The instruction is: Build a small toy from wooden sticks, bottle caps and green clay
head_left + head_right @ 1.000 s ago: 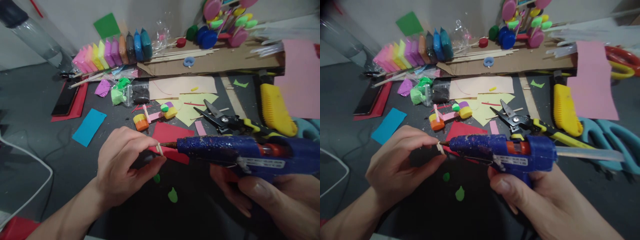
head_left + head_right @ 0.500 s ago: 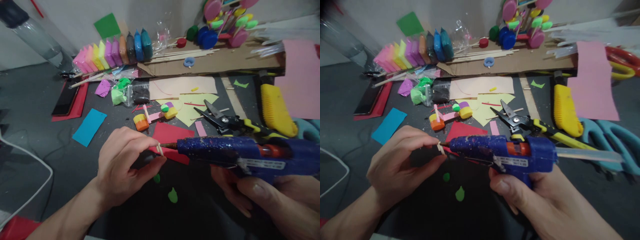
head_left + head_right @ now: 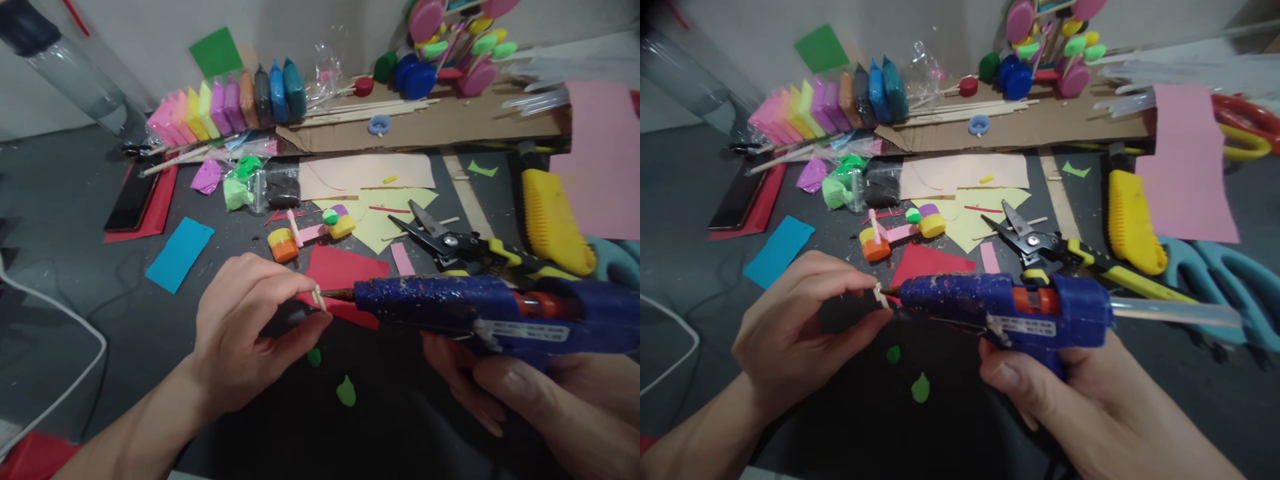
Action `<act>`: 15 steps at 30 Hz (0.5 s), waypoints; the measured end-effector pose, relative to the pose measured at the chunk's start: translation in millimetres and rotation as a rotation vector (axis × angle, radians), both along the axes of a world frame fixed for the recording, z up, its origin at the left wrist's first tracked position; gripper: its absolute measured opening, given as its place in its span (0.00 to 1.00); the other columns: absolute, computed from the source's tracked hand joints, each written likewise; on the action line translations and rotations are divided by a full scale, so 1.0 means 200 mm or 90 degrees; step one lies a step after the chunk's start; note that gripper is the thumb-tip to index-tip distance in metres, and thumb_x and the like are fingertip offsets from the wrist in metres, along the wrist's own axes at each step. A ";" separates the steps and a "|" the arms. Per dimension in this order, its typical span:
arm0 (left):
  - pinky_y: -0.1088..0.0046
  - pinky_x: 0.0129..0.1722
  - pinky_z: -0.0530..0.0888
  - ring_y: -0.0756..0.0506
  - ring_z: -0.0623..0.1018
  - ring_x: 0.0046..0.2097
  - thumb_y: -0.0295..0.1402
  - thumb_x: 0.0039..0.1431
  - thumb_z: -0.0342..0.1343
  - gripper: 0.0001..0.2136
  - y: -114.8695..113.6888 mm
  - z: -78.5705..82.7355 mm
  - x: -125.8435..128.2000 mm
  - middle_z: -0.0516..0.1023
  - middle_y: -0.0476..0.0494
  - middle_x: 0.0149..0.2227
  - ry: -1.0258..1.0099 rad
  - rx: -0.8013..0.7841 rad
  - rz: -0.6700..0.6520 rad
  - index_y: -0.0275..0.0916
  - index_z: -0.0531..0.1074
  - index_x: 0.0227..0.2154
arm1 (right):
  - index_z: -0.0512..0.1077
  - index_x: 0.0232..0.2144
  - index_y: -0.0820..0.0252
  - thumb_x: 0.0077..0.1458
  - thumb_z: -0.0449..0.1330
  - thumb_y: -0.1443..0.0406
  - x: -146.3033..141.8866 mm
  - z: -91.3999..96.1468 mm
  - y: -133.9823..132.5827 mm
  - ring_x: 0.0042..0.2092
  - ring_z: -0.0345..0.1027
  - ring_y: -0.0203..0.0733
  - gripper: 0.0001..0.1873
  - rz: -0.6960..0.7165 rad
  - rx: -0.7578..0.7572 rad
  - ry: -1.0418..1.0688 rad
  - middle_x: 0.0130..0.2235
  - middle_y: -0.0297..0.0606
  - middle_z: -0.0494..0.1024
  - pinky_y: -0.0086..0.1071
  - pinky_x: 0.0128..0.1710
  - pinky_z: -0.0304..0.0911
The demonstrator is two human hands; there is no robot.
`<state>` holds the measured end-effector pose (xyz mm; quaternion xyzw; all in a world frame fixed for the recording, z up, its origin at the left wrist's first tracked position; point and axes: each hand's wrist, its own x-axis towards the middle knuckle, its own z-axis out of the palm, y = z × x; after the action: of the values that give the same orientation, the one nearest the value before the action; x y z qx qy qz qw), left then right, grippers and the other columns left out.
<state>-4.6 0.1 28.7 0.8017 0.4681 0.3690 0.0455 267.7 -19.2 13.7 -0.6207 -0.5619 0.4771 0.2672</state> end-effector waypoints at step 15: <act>0.67 0.35 0.75 0.46 0.78 0.35 0.25 0.51 0.68 0.13 0.02 0.00 0.01 0.80 0.47 0.33 -0.021 0.013 -0.001 0.38 0.73 0.39 | 0.74 0.24 0.51 0.56 0.55 0.42 0.00 0.00 0.00 0.18 0.63 0.43 0.24 0.057 -0.006 0.004 0.17 0.34 0.71 0.33 0.14 0.60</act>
<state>-3.5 3.8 29.7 0.7962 0.4630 0.3869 0.0450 268.2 -18.2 13.0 -0.5942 -0.5863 0.4933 0.2446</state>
